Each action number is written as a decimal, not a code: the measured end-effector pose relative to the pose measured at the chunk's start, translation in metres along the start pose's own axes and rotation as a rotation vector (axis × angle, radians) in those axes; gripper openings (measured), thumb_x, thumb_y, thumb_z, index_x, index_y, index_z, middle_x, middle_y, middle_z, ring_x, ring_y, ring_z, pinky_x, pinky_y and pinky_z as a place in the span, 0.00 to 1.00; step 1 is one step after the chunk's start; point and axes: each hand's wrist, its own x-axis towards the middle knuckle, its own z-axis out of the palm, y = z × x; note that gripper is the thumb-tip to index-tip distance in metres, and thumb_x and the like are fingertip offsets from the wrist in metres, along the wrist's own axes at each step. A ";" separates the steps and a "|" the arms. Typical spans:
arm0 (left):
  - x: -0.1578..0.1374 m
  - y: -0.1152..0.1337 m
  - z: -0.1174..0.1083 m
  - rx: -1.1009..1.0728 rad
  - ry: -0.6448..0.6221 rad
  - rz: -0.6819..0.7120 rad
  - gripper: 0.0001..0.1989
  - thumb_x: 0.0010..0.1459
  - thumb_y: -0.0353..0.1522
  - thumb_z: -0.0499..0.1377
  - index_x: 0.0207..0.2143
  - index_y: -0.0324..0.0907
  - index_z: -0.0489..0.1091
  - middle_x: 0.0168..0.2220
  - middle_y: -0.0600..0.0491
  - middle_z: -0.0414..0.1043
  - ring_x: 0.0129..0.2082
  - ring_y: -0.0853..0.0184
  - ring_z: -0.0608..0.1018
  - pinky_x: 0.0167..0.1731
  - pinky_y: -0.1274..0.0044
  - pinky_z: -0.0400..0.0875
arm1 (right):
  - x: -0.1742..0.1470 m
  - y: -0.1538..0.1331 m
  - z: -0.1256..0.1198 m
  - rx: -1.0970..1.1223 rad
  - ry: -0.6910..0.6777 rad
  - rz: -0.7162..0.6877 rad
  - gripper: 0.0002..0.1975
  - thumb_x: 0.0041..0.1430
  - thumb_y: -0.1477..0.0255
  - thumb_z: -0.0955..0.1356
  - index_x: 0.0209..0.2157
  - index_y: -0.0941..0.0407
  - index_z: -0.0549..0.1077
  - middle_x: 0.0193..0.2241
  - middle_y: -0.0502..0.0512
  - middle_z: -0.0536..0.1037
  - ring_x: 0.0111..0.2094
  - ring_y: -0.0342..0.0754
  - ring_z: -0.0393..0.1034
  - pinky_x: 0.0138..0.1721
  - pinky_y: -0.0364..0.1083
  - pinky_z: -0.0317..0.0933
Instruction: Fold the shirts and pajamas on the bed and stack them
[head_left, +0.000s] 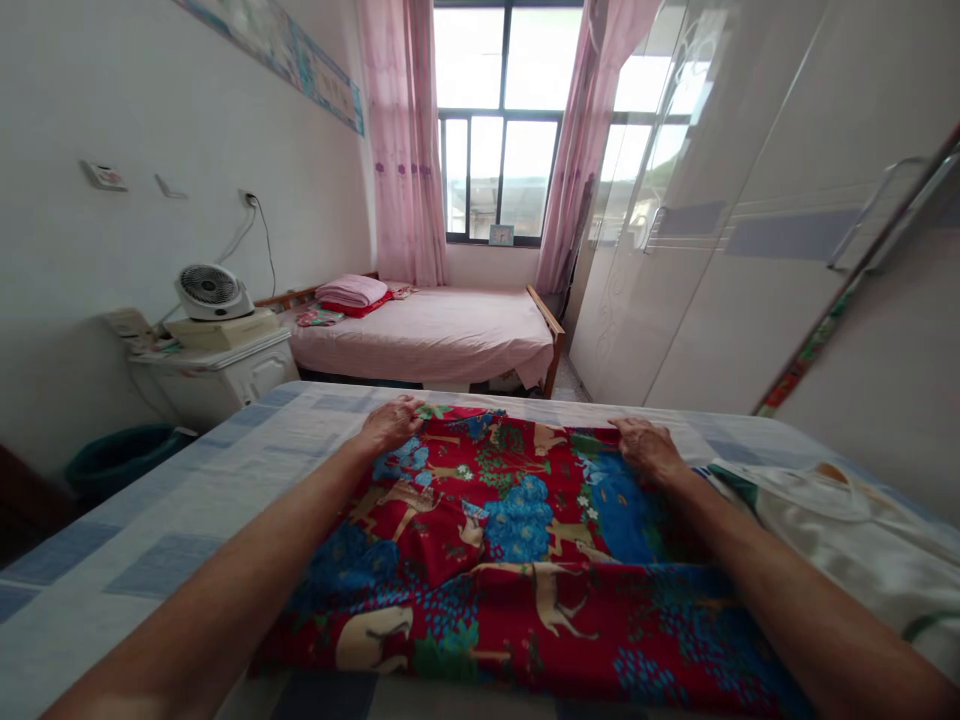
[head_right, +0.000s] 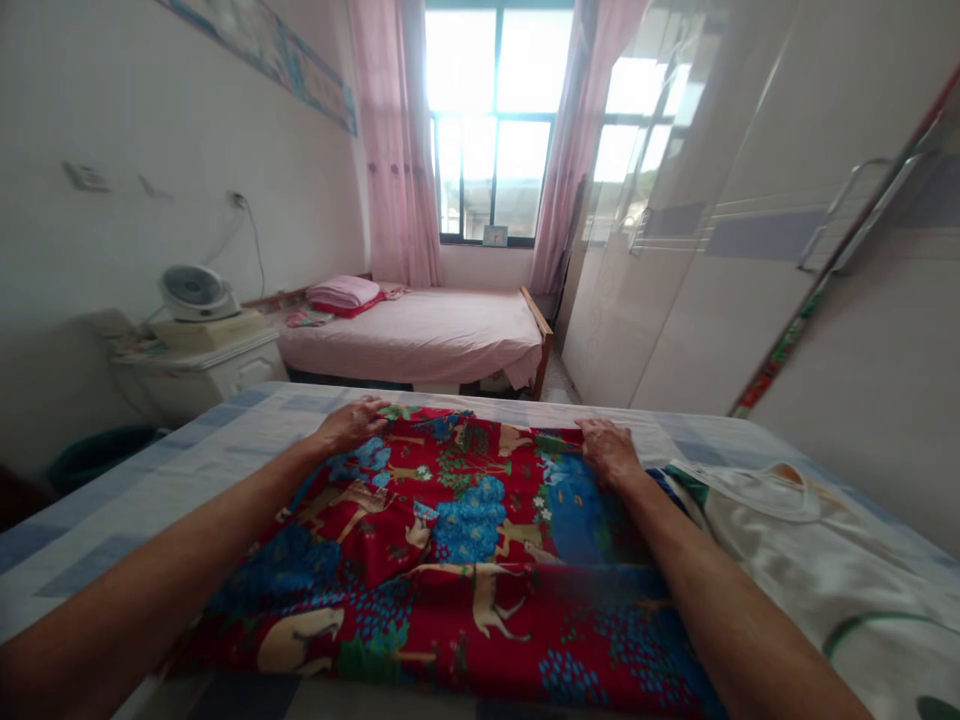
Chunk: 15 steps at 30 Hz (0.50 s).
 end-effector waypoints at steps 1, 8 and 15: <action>0.005 0.002 0.000 0.001 0.003 -0.017 0.23 0.53 0.33 0.55 0.52 0.40 0.68 0.56 0.44 0.66 0.53 0.58 0.71 0.50 0.75 0.64 | 0.003 -0.001 0.000 -0.014 0.021 -0.003 0.24 0.59 0.75 0.56 0.55 0.55 0.67 0.55 0.60 0.69 0.57 0.54 0.58 0.53 0.54 0.52; 0.019 0.011 0.003 0.006 -0.023 -0.154 0.12 0.43 0.28 0.59 0.34 0.37 0.74 0.31 0.45 0.77 0.34 0.56 0.78 0.31 0.75 0.67 | 0.008 0.002 -0.006 -0.078 0.120 0.001 0.13 0.55 0.76 0.59 0.34 0.58 0.75 0.39 0.63 0.76 0.46 0.55 0.66 0.44 0.52 0.55; -0.045 0.018 -0.042 -0.062 0.272 0.083 0.11 0.52 0.31 0.52 0.38 0.41 0.70 0.44 0.48 0.73 0.45 0.59 0.73 0.46 0.72 0.65 | -0.053 0.020 -0.051 0.022 0.488 -0.038 0.13 0.57 0.71 0.59 0.37 0.56 0.73 0.39 0.59 0.75 0.45 0.56 0.66 0.44 0.53 0.55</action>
